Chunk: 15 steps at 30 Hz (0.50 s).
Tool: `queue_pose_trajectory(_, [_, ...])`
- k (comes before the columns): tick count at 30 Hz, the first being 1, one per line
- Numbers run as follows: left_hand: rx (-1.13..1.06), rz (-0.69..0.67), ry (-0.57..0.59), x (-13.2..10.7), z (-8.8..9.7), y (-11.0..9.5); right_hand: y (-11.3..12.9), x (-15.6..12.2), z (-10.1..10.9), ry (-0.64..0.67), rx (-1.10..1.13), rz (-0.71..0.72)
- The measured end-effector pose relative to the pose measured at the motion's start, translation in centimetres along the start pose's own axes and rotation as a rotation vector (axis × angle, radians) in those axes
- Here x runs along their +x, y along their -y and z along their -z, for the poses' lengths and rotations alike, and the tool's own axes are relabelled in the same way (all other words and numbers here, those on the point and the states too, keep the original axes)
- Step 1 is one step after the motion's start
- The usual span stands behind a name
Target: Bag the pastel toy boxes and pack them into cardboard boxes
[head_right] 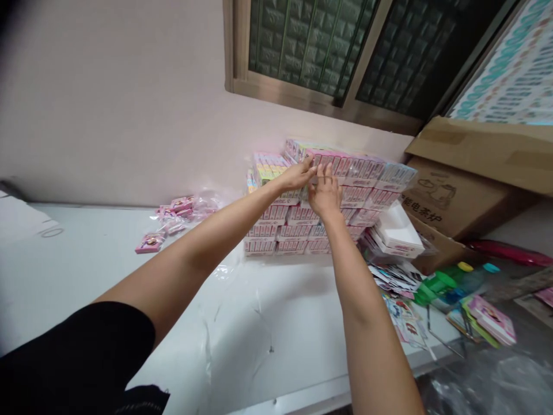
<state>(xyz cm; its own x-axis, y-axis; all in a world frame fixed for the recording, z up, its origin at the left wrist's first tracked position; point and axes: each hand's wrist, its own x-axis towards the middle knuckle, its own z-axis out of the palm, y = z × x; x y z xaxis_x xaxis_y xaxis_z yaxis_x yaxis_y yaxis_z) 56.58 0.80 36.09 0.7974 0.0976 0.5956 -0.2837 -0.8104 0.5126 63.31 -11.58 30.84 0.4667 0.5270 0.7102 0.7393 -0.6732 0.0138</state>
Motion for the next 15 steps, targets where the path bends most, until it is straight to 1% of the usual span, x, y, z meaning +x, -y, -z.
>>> queue_pose_trajectory(1, [-0.012, -0.009, -0.051, -0.4, -0.2, -0.1, 0.2, 0.2, -0.4, 0.018, 0.001, -0.012])
queue_pose_trajectory(2, [-0.025, -0.023, -0.116, -1.4, -0.4, -0.1, 0.5, 0.3, -0.7, 0.006, 0.004, -0.026])
queue_pose_trajectory(3, [-0.044, -0.053, -0.192, -3.1, -0.7, -0.1, 1.1, 0.0, -1.0, -0.031, 0.012, -0.037])
queue_pose_trajectory(4, [-0.072, -0.100, -0.266, -5.5, -1.0, 0.0, 1.8, -0.5, -1.2, -0.084, 0.029, -0.032])
queue_pose_trajectory(5, [-0.106, -0.161, -0.327, -8.5, -1.4, 0.2, 2.9, -1.2, -1.3, -0.142, 0.061, -0.008])
queue_pose_trajectory(6, [-0.151, -0.232, -0.393, -12.0, -1.9, 0.4, 4.2, -2.3, -1.4, -0.191, 0.111, 0.033])
queue_pose_trajectory(7, [-0.188, -0.267, -0.432, -15.9, -2.4, 0.8, 5.7, -3.8, -1.6, -0.217, 0.175, 0.087])
queue_pose_trajectory(8, [-0.191, -0.271, -0.443, -20.1, -2.9, 1.2, 7.5, -5.5, -1.9, -0.209, 0.249, 0.149])
queue_pose_trajectory(9, [-0.166, -0.238, -0.418, -24.3, -3.2, 1.7, 9.5, -7.4, -2.2, -0.157, 0.325, 0.213])
queue_pose_trajectory(10, [-0.131, -0.188, -0.377, -28.6, -3.5, 2.3, 11.6, -9.4, -2.7, -0.062, 0.392, 0.271])
queue_pose_trajectory(11, [-0.092, -0.116, -0.326, -32.8, -3.6, 2.9, 13.8, -11.5, -3.4, 0.068, 0.438, 0.314])
queue_pose_trajectory(12, [-0.055, -0.008, -0.286, -36.6, -3.5, 3.6, 16.0, -13.5, -4.4, 0.216, 0.456, 0.346])
queue_pose_trajectory(14, [0.000, 0.214, -0.237, -43.2, -2.8, 5.0, 20.1, -16.9, -7.0, 0.477, 0.410, 0.370])
queue_pose_trajectory(15, [0.006, 0.324, -0.232, -45.8, -2.3, 5.6, 21.9, -18.1, -8.6, 0.559, 0.365, 0.357])
